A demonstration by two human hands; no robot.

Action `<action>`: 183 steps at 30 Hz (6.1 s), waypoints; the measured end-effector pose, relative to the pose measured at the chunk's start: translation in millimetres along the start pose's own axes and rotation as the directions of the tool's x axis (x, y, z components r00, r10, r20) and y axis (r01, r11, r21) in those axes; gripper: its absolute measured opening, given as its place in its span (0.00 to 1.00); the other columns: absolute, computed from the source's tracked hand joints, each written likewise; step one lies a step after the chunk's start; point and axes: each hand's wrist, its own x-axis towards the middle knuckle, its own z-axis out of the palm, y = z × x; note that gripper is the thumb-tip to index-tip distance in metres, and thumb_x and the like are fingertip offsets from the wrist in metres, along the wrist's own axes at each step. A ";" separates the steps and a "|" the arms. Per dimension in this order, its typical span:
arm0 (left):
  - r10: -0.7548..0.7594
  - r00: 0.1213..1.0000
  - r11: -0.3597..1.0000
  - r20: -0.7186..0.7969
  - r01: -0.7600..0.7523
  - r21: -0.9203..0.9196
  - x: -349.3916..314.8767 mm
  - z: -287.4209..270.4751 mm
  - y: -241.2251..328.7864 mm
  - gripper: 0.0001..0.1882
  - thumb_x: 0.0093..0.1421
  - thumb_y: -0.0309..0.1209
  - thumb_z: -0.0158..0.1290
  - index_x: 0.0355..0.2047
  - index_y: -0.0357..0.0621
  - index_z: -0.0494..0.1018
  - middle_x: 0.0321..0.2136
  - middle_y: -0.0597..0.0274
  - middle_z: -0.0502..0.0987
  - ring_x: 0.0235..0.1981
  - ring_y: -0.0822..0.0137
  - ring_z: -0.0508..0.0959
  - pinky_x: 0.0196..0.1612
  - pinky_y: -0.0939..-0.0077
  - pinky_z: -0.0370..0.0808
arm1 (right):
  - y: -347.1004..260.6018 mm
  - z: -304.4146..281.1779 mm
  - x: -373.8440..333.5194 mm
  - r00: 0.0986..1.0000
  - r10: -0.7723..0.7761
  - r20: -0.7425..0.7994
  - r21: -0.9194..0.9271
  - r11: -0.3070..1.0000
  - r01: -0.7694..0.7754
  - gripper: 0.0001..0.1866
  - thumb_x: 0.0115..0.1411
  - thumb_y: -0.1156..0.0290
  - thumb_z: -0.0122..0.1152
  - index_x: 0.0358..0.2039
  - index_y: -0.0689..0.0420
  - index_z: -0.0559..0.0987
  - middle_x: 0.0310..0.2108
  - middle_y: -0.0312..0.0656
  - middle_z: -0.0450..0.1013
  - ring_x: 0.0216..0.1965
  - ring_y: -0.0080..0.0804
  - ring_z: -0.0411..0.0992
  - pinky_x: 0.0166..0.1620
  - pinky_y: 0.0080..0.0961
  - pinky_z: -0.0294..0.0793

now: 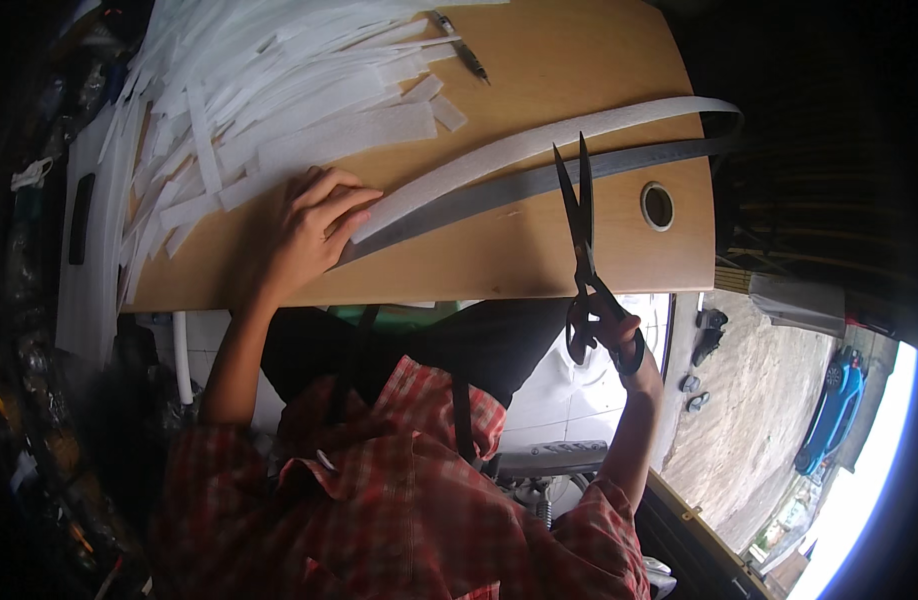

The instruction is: The person sits at a low table and repeatedly cuts long white fabric strips into shorter pieces using shears. The cut pieces accumulate on the table as the person continues cutting.

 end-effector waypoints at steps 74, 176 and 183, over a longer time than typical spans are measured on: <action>0.028 0.998 0.943 0.056 -0.045 0.329 4.1 -4.1 -1.8 0.20 0.51 0.22 0.56 0.47 0.47 0.76 0.45 0.63 0.72 0.42 0.60 0.71 0.47 0.61 0.68 | -16.2 30.5 20.9 0.994 0.030 0.101 -0.153 0.988 -0.014 0.39 0.52 0.32 0.60 0.32 0.64 0.72 0.18 0.32 0.64 0.14 0.17 0.62 0.17 0.15 0.60; 0.117 0.930 0.988 0.349 -0.143 0.052 22.4 -24.5 -20.7 0.15 0.51 0.26 0.62 0.40 0.53 0.83 0.38 0.76 0.78 0.45 0.68 0.70 0.51 0.67 0.61 | -26.0 47.6 20.5 0.995 0.080 -0.062 -0.180 0.979 -0.090 0.27 0.63 0.45 0.56 0.32 0.62 0.72 0.15 0.31 0.61 0.15 0.17 0.61 0.19 0.18 0.60; 0.115 0.943 0.987 0.312 -0.145 0.076 22.6 -21.2 -7.2 0.13 0.47 0.30 0.67 0.35 0.47 0.80 0.36 0.70 0.76 0.43 0.66 0.70 0.50 0.66 0.63 | -23.3 51.0 19.9 0.993 0.030 -0.115 -0.272 0.960 -0.061 0.27 0.61 0.46 0.60 0.27 0.62 0.73 0.12 0.29 0.59 0.12 0.17 0.61 0.16 0.18 0.57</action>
